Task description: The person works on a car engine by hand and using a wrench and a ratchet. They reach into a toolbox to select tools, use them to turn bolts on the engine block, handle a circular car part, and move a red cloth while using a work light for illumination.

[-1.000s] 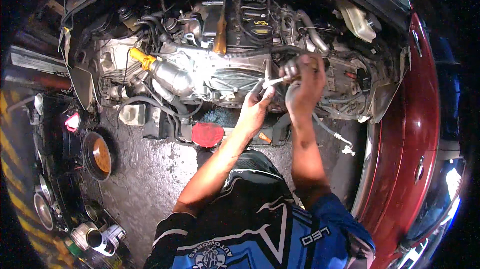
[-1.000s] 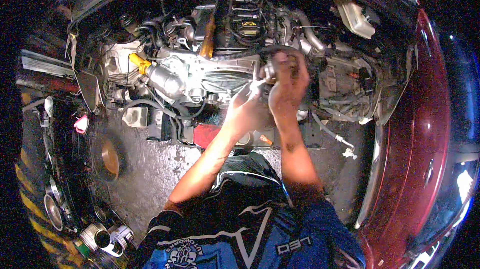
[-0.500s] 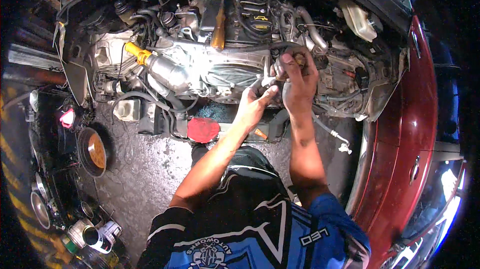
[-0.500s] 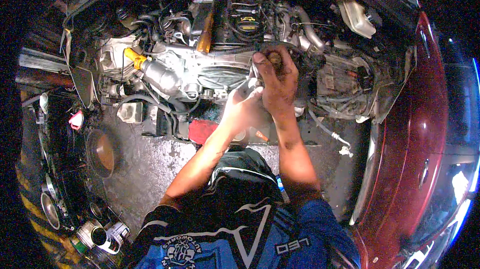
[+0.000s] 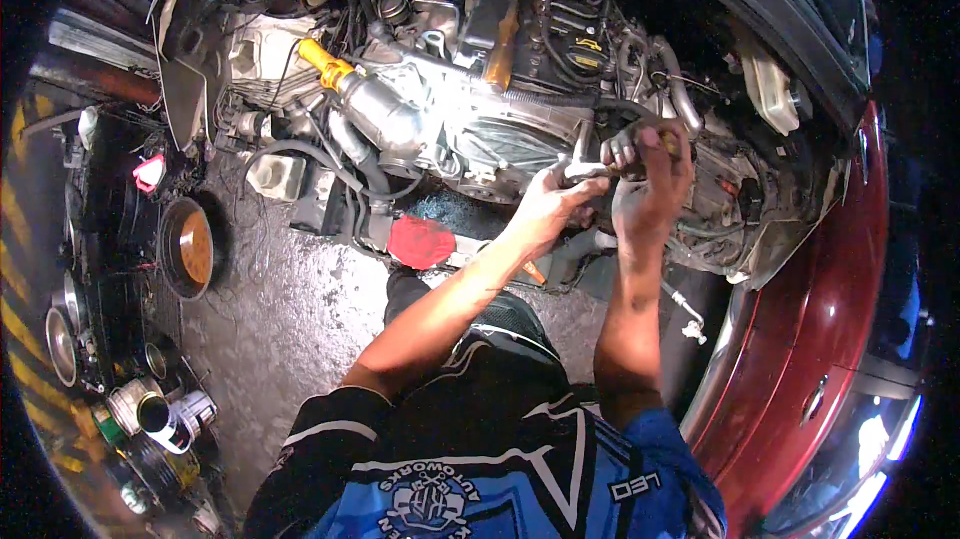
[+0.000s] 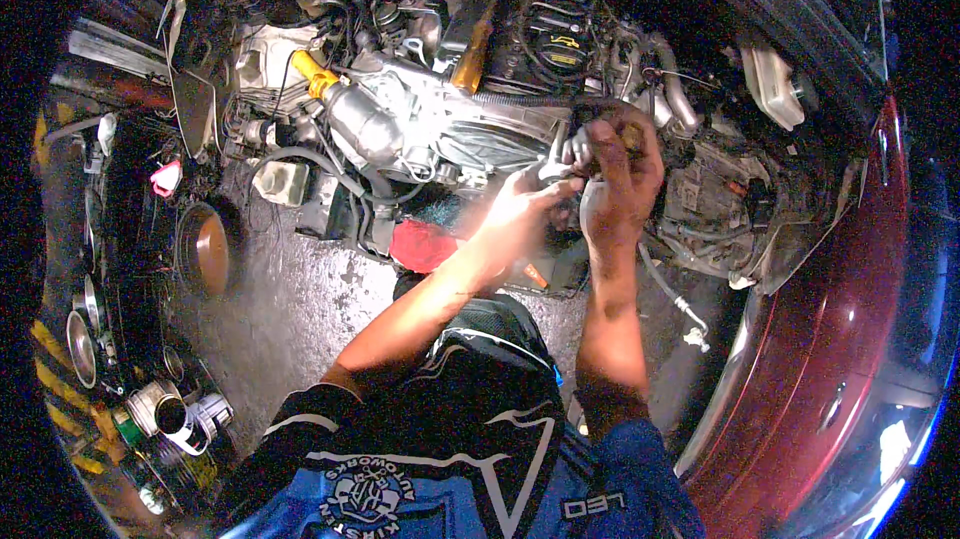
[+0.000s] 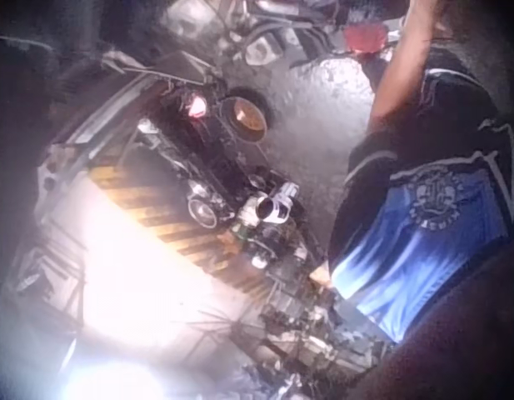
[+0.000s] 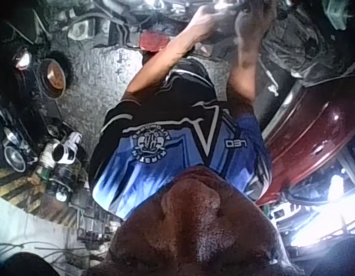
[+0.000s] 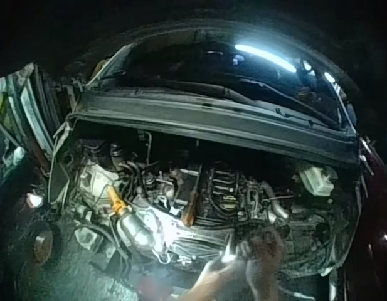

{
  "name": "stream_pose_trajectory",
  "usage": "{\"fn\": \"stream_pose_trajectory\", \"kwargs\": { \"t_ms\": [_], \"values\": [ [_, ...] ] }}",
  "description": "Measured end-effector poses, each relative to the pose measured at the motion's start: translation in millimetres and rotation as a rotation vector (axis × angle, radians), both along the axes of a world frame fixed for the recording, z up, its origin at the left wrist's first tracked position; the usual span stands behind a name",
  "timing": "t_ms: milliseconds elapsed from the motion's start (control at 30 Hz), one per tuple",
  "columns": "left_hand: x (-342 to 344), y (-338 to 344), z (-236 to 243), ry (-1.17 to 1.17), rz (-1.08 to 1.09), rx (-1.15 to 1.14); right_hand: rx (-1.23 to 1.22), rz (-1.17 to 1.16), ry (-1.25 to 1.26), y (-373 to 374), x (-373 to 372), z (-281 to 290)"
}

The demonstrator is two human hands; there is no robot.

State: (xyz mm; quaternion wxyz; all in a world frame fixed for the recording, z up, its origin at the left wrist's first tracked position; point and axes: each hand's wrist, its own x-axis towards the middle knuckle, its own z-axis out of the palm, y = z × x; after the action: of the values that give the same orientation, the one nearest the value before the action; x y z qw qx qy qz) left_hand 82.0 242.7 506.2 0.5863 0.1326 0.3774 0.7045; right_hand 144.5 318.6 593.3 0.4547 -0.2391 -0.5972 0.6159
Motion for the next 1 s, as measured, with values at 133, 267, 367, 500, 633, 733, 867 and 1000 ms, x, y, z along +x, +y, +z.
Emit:
{"fn": "stream_pose_trajectory", "kwargs": {
  "t_ms": [133, 267, 367, 500, 633, 733, 867, 1000],
  "values": [
    [-3, 12, 7, 1.162, 0.148, -0.29, -0.319, -0.079, 0.562, 0, 23, -17],
    [-2, 19, 21, 1.276, -0.099, -0.476, -0.421, -0.318, 0.625, 6, 25, -18],
    [-3, 24, 28, 1.324, -0.112, -0.554, -0.183, -0.109, 0.326, 0, 12, -2],
    [0, 26, 33, 1.312, -0.12, -0.611, -0.013, 0.01, 0.171, 31, 35, -28],
    [-4, 24, 29, 1.26, -0.135, -0.614, -0.048, -0.322, 0.206, 34, 58, -17],
    [-2, 23, 34, 1.24, -0.088, -0.589, -0.153, -0.438, 0.598, 38, 49, 15],
    [3, 30, 32, 1.135, -0.056, -0.56, 0.023, -0.139, 0.059, 47, 26, -5],
    [-1, 22, 19, 1.17, -0.018, -0.578, 0.158, -0.15, 0.104, 40, 38, 18]
  ]
}}
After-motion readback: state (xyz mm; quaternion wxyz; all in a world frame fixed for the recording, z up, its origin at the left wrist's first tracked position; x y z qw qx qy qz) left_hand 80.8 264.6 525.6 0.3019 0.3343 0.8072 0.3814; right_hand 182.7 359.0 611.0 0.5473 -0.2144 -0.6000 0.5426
